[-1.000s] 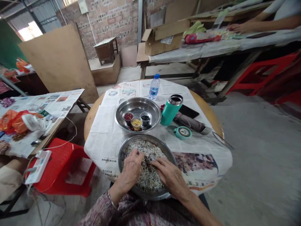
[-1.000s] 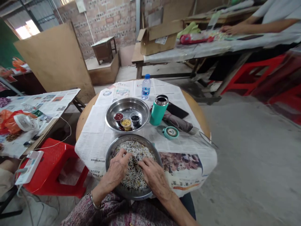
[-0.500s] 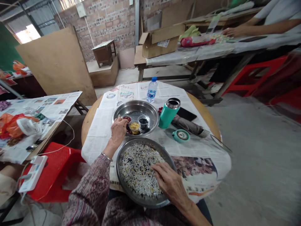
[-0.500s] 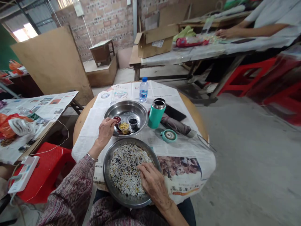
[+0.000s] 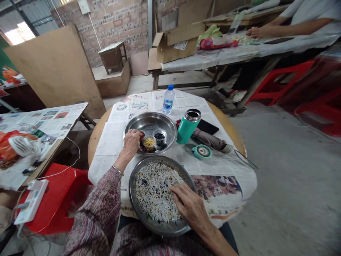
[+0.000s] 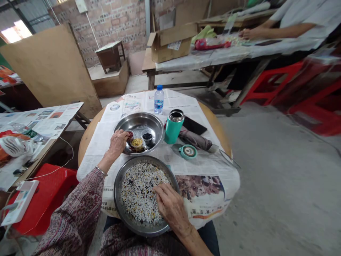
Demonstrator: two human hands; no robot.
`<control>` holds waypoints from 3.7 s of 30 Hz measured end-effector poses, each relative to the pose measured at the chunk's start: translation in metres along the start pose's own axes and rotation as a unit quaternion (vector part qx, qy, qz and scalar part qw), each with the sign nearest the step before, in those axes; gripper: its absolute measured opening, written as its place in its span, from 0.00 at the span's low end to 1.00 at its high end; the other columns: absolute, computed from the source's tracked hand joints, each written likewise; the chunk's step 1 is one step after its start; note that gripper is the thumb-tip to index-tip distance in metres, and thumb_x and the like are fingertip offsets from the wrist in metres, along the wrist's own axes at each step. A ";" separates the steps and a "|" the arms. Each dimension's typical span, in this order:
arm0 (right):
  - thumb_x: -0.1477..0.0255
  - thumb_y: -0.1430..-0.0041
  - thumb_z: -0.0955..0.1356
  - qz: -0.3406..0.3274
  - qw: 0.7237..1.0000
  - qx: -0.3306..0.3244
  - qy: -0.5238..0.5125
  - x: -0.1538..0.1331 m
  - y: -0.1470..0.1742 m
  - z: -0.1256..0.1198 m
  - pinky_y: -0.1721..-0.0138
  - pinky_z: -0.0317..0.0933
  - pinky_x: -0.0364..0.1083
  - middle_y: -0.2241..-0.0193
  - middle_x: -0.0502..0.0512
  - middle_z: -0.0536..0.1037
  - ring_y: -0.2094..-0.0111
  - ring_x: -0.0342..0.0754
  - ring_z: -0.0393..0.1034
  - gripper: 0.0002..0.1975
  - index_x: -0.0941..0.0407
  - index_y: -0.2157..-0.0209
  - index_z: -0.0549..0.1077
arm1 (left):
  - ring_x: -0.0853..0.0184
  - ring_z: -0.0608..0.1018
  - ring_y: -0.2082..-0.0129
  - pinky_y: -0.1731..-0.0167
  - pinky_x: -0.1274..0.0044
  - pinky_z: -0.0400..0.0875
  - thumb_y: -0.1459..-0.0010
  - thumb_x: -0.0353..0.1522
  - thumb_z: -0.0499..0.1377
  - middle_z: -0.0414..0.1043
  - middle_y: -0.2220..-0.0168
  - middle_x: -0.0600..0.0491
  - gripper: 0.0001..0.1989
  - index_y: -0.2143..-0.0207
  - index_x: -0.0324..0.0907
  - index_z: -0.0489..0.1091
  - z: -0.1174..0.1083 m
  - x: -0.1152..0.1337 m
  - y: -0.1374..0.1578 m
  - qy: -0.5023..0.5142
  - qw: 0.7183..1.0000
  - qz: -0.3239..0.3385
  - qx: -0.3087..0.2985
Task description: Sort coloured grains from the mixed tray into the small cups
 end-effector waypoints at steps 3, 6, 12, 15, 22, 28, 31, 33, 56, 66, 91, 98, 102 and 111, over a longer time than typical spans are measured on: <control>0.81 0.38 0.62 0.004 1.000 0.000 -0.006 0.000 0.000 -0.001 0.58 0.70 0.47 0.64 0.53 0.80 0.61 0.48 0.75 0.12 0.54 0.59 0.74 | 0.63 0.73 0.59 0.54 0.71 0.68 0.36 0.26 0.55 0.73 0.64 0.50 0.08 0.65 0.42 0.74 -0.018 0.010 0.007 0.017 0.999 -0.003 0.040; 0.81 0.38 0.62 0.013 1.000 0.000 -0.010 0.000 -0.001 -0.002 0.57 0.70 0.47 0.64 0.54 0.80 0.61 0.48 0.75 0.12 0.55 0.59 0.74 | 0.65 0.73 0.58 0.53 0.73 0.69 0.36 0.25 0.55 0.72 0.62 0.50 0.06 0.62 0.41 0.72 -0.038 0.032 0.034 0.059 0.996 0.022 0.068; 0.76 0.36 0.64 0.023 1.000 -0.012 -0.008 -0.001 -0.003 0.000 0.56 0.70 0.48 0.62 0.55 0.80 0.60 0.49 0.75 0.09 0.54 0.59 0.75 | 0.68 0.74 0.61 0.59 0.76 0.70 0.35 0.26 0.54 0.70 0.63 0.52 0.06 0.63 0.41 0.70 -0.017 0.093 0.151 0.107 0.972 0.131 -0.161; 0.72 0.35 0.65 0.018 1.000 -0.022 0.004 -0.003 -0.003 0.001 0.54 0.69 0.49 0.61 0.56 0.80 0.58 0.51 0.75 0.07 0.55 0.58 0.75 | 0.67 0.74 0.60 0.58 0.77 0.70 0.36 0.28 0.56 0.70 0.61 0.53 0.04 0.64 0.42 0.70 0.007 0.112 0.209 0.094 0.936 0.186 -0.284; 0.73 0.34 0.64 0.008 0.999 -0.022 0.026 -0.004 -0.003 0.001 0.54 0.68 0.49 0.61 0.56 0.79 0.58 0.50 0.74 0.07 0.56 0.58 0.74 | 0.61 0.69 0.54 0.52 0.70 0.70 0.35 0.23 0.51 0.67 0.55 0.49 0.11 0.55 0.43 0.68 0.015 0.088 0.190 0.024 0.973 0.085 -0.215; 0.74 0.35 0.64 0.003 0.999 -0.030 0.043 -0.001 0.000 0.006 0.55 0.69 0.49 0.61 0.56 0.79 0.58 0.51 0.74 0.08 0.55 0.57 0.74 | 0.58 0.67 0.48 0.51 0.69 0.70 0.36 0.32 0.58 0.63 0.49 0.48 0.12 0.50 0.44 0.67 0.022 0.100 0.178 0.060 0.973 0.022 -0.220; 0.77 0.35 0.62 -0.006 0.999 -0.040 0.030 -0.001 0.002 0.008 0.58 0.70 0.49 0.64 0.55 0.79 0.61 0.50 0.74 0.10 0.55 0.58 0.74 | 0.63 0.69 0.50 0.53 0.73 0.70 0.34 0.28 0.54 0.65 0.52 0.50 0.08 0.54 0.44 0.68 0.024 0.120 0.197 0.091 0.957 0.071 -0.264; 0.79 0.36 0.62 -0.007 0.999 -0.043 0.013 -0.001 0.000 0.006 0.59 0.70 0.48 0.66 0.54 0.79 0.62 0.49 0.75 0.12 0.54 0.59 0.74 | 0.64 0.70 0.51 0.54 0.74 0.70 0.34 0.24 0.51 0.66 0.53 0.51 0.10 0.57 0.43 0.69 0.023 0.121 0.208 0.088 0.954 0.084 -0.275; 0.74 0.42 0.67 0.046 0.977 -0.157 0.140 0.029 -0.212 0.060 0.67 0.59 0.45 0.68 0.57 0.80 0.64 0.49 0.71 0.09 0.53 0.69 0.81 | 0.63 0.73 0.55 0.57 0.73 0.71 0.36 0.25 0.54 0.72 0.56 0.51 0.09 0.57 0.44 0.70 0.022 0.098 0.224 0.076 0.970 -0.015 -0.230; 0.73 0.38 0.64 0.090 0.985 -0.116 0.089 0.023 -0.212 0.041 0.67 0.58 0.46 0.63 0.57 0.81 0.63 0.50 0.72 0.10 0.55 0.65 0.79 | 0.64 0.73 0.57 0.59 0.75 0.69 0.35 0.26 0.54 0.73 0.58 0.52 0.08 0.57 0.45 0.70 0.028 0.097 0.227 0.093 0.974 -0.015 -0.206; 0.73 0.35 0.64 0.073 0.955 -0.236 0.165 0.019 -0.042 0.022 0.61 0.65 0.48 0.55 0.62 0.76 0.54 0.56 0.70 0.14 0.58 0.49 0.71 | 0.49 0.63 0.41 0.44 0.61 0.66 0.47 0.31 0.67 0.57 0.38 0.41 0.32 0.41 0.42 0.61 0.010 0.091 0.228 0.042 0.973 -0.077 -0.212; 0.79 0.36 0.62 0.056 0.943 -0.329 0.016 -0.018 -0.017 0.036 0.57 0.65 0.44 0.61 0.54 0.78 0.58 0.48 0.74 0.12 0.55 0.58 0.75 | 0.65 0.73 0.53 0.49 0.73 0.67 0.38 0.21 0.50 0.67 0.53 0.49 0.15 0.51 0.42 0.65 0.030 0.096 0.230 0.106 0.960 -0.060 -0.253; 0.78 0.39 0.66 0.039 0.940 -0.339 0.022 -0.028 -0.015 0.026 0.56 0.66 0.46 0.62 0.55 0.78 0.55 0.51 0.73 0.07 0.56 0.64 0.77 | 0.64 0.72 0.54 0.51 0.73 0.69 0.35 0.22 0.48 0.68 0.54 0.50 0.15 0.50 0.43 0.66 0.025 0.096 0.197 0.108 0.975 -0.044 -0.192; 0.83 0.41 0.64 0.035 0.966 -0.229 0.112 0.001 -0.016 0.018 0.59 0.67 0.47 0.63 0.58 0.78 0.58 0.52 0.74 0.13 0.57 0.60 0.77 | 0.55 0.69 0.47 0.48 0.64 0.69 0.36 0.33 0.57 0.65 0.45 0.45 0.19 0.43 0.43 0.65 0.034 0.100 0.145 0.040 0.985 -0.039 -0.162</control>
Point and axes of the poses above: each hand's wrist, its own y-axis away from the middle knuckle, its own z-axis out of the palm, x = y × z, the point moved 7 cm from there along -y, towards the middle knuckle
